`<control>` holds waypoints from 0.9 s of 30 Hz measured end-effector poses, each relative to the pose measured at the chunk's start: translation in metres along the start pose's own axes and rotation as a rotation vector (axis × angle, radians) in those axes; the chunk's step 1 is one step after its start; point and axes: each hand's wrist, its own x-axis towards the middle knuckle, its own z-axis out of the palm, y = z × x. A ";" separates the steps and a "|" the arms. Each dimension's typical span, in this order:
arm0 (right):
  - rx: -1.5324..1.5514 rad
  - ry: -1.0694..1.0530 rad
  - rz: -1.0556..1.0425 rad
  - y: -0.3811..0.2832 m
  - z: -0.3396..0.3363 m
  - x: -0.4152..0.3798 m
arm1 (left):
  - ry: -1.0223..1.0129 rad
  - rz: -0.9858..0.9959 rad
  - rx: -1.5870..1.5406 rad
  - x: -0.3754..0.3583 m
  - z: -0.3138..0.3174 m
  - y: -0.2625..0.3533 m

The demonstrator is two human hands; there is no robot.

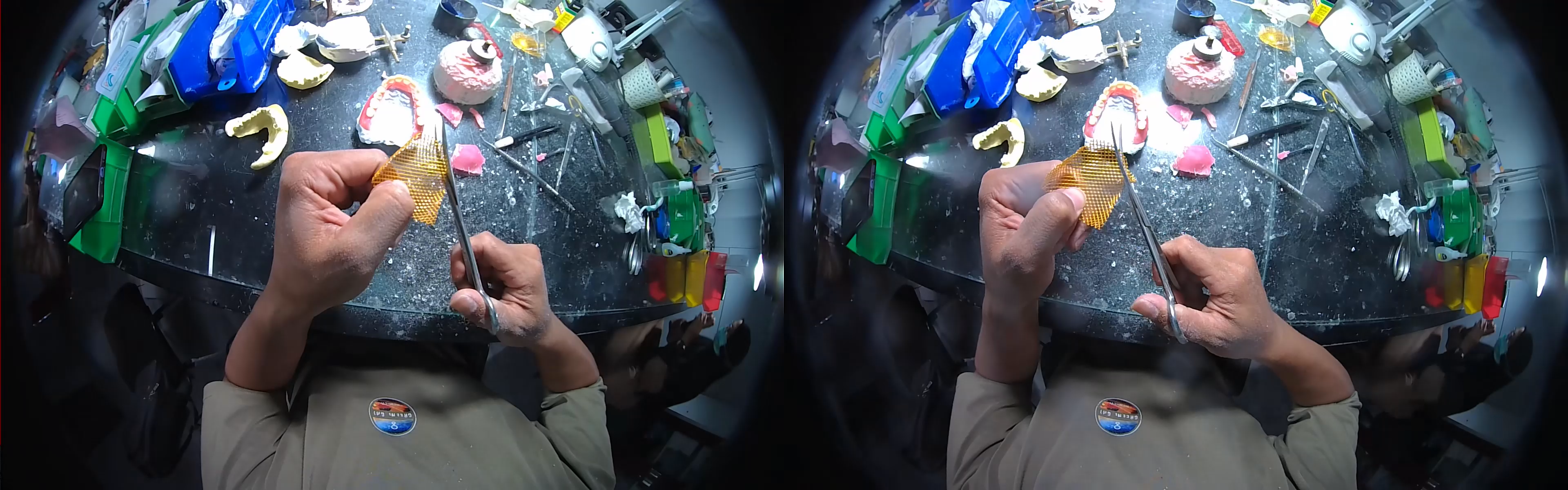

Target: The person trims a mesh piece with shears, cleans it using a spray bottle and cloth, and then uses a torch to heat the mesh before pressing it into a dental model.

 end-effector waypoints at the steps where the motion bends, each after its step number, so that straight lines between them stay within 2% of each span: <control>1: -0.008 0.007 -0.004 0.001 0.001 -0.001 | -0.001 -0.005 -0.005 0.000 0.000 0.000; 8: -0.064 0.055 -0.041 0.003 0.007 -0.007 | -0.039 -0.058 -0.109 0.001 0.000 0.002; 20: -0.069 0.016 -0.052 0.003 -0.001 -0.018 | -0.108 -0.193 -0.234 0.004 -0.003 0.002; 23: 0.028 -0.004 0.034 0.000 -0.005 -0.021 | -0.117 -0.224 -0.236 0.004 -0.001 0.001; 27: 0.037 -0.035 0.036 0.004 -0.011 -0.022 | -0.190 -0.267 -0.267 0.005 -0.001 0.002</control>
